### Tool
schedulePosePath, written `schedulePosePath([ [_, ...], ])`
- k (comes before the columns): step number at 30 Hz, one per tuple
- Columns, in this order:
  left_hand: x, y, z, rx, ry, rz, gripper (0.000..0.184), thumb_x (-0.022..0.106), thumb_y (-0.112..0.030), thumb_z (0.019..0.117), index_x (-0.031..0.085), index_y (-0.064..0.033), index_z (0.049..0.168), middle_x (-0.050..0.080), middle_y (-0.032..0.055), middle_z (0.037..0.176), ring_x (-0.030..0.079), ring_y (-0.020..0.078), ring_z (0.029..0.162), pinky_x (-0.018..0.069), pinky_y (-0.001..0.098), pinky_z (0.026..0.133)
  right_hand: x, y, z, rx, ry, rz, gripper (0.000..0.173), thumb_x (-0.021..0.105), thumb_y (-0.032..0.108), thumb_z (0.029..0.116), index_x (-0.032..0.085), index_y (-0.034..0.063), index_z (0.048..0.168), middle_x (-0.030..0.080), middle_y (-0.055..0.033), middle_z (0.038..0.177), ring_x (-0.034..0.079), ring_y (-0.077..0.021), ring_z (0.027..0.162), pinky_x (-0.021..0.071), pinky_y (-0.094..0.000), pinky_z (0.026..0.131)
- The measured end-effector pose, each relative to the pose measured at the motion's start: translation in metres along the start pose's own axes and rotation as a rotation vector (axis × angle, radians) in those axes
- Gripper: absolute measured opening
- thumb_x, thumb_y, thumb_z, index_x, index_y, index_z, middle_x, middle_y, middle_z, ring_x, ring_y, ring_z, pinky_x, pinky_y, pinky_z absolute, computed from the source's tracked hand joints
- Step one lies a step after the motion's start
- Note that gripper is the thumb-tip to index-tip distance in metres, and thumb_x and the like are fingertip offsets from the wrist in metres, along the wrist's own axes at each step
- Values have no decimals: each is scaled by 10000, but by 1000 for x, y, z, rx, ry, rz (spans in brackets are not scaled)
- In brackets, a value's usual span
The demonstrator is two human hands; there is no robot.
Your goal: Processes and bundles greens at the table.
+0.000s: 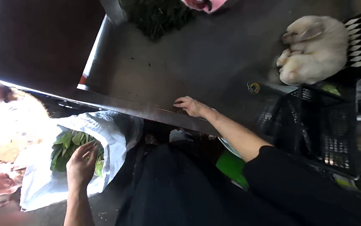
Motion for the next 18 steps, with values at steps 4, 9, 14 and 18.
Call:
schedulePosePath([
  [4, 41, -35, -26, -50, -17, -56, 290, 623, -188, 1014, 676, -22, 1246, 693, 153, 1240, 701, 221, 1100, 568, 416, 972, 22, 5, -14, -136, 288, -221, 752, 709, -102, 799, 529, 98, 1501, 411, -94, 1619, 311, -381, 1508, 321, -547, 1201],
  [9, 89, -34, -86, -172, -36, -88, 311, 608, -236, 1015, 679, -42, 1247, 710, 133, 1213, 708, 207, 1073, 568, 423, 964, 14, 8, -25, -523, 227, -120, 321, 593, -34, 949, 727, 25, 1235, 663, -153, 1342, 564, -338, 1320, 424, -449, 1146],
  [14, 127, 2, -180, -459, -89, -136, 297, 612, -227, 1019, 686, -45, 1242, 718, 136, 1196, 710, 243, 1066, 554, 483, 972, 14, 5, -27, -634, 215, -127, 221, 534, 5, 1009, 748, -5, 1064, 712, -168, 1185, 644, -312, 1205, 498, -413, 1073],
  [18, 182, 72, -273, -747, -88, -160, 283, 614, -202, 1030, 690, -38, 1247, 724, 178, 1164, 702, 318, 1075, 517, 556, 997, 17, 7, -18, -632, 180, -195, 200, 542, 27, 1004, 727, -16, 1067, 707, -184, 1159, 655, -332, 1173, 516, -424, 1044],
])
Point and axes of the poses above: each hand's wrist, its own z-axis towards the middle knuckle, its own x-axis out of the palm, y = z × x, the point moved 10 cm from there along z, towards the middle knuckle
